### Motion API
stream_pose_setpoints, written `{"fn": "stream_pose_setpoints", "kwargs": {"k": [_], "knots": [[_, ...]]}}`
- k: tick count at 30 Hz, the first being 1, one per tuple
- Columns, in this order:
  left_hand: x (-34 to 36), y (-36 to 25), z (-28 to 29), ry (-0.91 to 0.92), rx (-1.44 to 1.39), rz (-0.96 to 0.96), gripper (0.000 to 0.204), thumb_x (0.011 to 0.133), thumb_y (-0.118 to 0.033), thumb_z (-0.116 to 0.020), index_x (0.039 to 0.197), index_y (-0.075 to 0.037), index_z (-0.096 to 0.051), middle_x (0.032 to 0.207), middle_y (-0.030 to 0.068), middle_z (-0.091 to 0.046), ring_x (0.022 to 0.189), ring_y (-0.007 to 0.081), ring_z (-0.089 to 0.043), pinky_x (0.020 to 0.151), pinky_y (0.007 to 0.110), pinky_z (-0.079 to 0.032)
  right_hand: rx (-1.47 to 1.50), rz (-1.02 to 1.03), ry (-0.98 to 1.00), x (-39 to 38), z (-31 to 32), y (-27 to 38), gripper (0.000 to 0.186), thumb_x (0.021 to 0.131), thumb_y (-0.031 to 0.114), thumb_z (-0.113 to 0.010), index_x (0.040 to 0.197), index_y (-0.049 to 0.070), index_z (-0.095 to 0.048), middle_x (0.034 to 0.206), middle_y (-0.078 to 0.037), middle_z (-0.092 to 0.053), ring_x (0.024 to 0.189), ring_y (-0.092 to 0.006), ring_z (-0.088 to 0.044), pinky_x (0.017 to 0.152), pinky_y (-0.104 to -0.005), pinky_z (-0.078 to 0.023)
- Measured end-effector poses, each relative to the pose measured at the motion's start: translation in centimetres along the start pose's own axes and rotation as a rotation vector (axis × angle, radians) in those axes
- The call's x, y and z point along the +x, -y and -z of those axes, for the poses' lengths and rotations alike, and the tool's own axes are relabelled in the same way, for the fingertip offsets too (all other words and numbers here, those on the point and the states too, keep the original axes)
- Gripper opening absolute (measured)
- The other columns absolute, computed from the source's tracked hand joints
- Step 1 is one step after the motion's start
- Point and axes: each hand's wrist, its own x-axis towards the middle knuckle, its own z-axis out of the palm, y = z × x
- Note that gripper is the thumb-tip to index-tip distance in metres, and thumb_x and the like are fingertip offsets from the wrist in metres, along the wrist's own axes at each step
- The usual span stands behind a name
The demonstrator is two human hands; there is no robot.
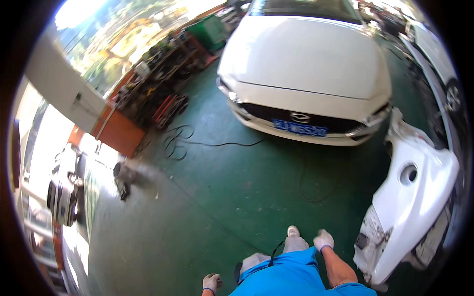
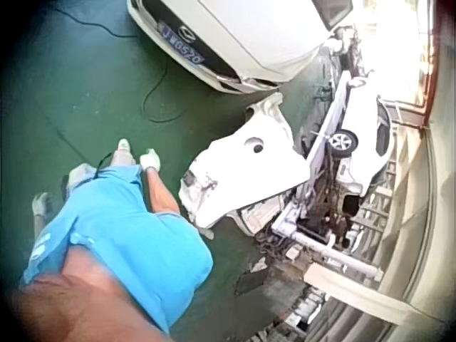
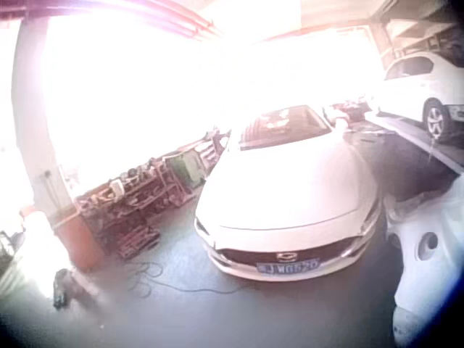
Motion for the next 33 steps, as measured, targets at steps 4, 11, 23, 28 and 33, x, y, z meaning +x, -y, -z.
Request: {"fn": "stream_pose_setpoints", "kwargs": {"k": [4, 11, 23, 28, 33], "knots": [[1.0, 2.2, 3.1, -0.086, -0.116, 0.096, 0.031, 0.09, -0.002, -0.069, 0.119, 0.007, -0.062, 0.074, 0.0058, -0.058, 0.056, 0.0177, -0.06, 0.046, 0.032, -0.048, 0.277, 0.558, -0.032, 0.0, 10.2, 31.0, 0.06, 0.078, 0.011, -0.06, 0.138, 0.012, -0.065, 0.124, -0.018, -0.074, 0.119, -0.0349, -0.069, 0.105, -0.0436, -0.053], [7.7, -5.5, -0.1, -0.042, 0.096, 0.225, 0.026, 0.088, -0.012, -0.075, 0.108, 0.004, -0.067, 0.076, 0.0084, -0.064, 0.059, 0.0212, -0.064, 0.051, 0.036, -0.054, 1.121, 1.719, 0.733, -19.1, 18.1, 72.4, 0.083, 0.066, -0.016, -0.05, 0.148, 0.0, -0.057, 0.13, -0.018, -0.07, 0.126, -0.0243, -0.068, 0.111, -0.0359, -0.052], [26.9, -48.4, 6.2, -0.26, 0.0, -0.049, 0.05, 0.094, -0.014, -0.071, 0.139, 0.002, -0.058, 0.104, 0.012, -0.071, 0.078, 0.0211, -0.071, 0.065, 0.033, -0.06, 1.416, 1.845, 1.466, -19.1, 13.1, 103.2, 0.071, 0.073, -0.01, -0.056, 0.144, 0.0, -0.06, 0.128, -0.016, -0.071, 0.122, -0.024, -0.069, 0.107, -0.0374, -0.053], [37.1, -58.6, 6.0, -0.293, 0.057, 0.012, 0.046, 0.095, -0.019, -0.072, 0.136, 0.001, -0.063, 0.113, 0.0153, -0.073, 0.082, 0.021, -0.072, 0.07, 0.034, -0.06, 1.36, 1.801, 1.446, -10.8, 11.6, 115.8, 0.067, 0.076, -0.008, -0.059, 0.142, -0.001, -0.061, 0.127, -0.016, -0.071, 0.12, -0.0239, -0.069, 0.106, -0.038, -0.053], [43.8, -57.8, 6.6, -0.354, -0.044, -0.105, 0.025, 0.092, -0.022, -0.068, 0.104, -0.001, -0.074, 0.088, 0.0116, -0.074, 0.073, 0.0254, -0.069, 0.063, 0.04, -0.055, 1.056, 1.383, 1.296, 0.5, 5.7, 129.1, 0.062, 0.079, -0.005, -0.061, 0.141, -0.001, -0.062, 0.127, -0.015, -0.071, 0.118, -0.0238, -0.07, 0.104, -0.0386, -0.054]]}}
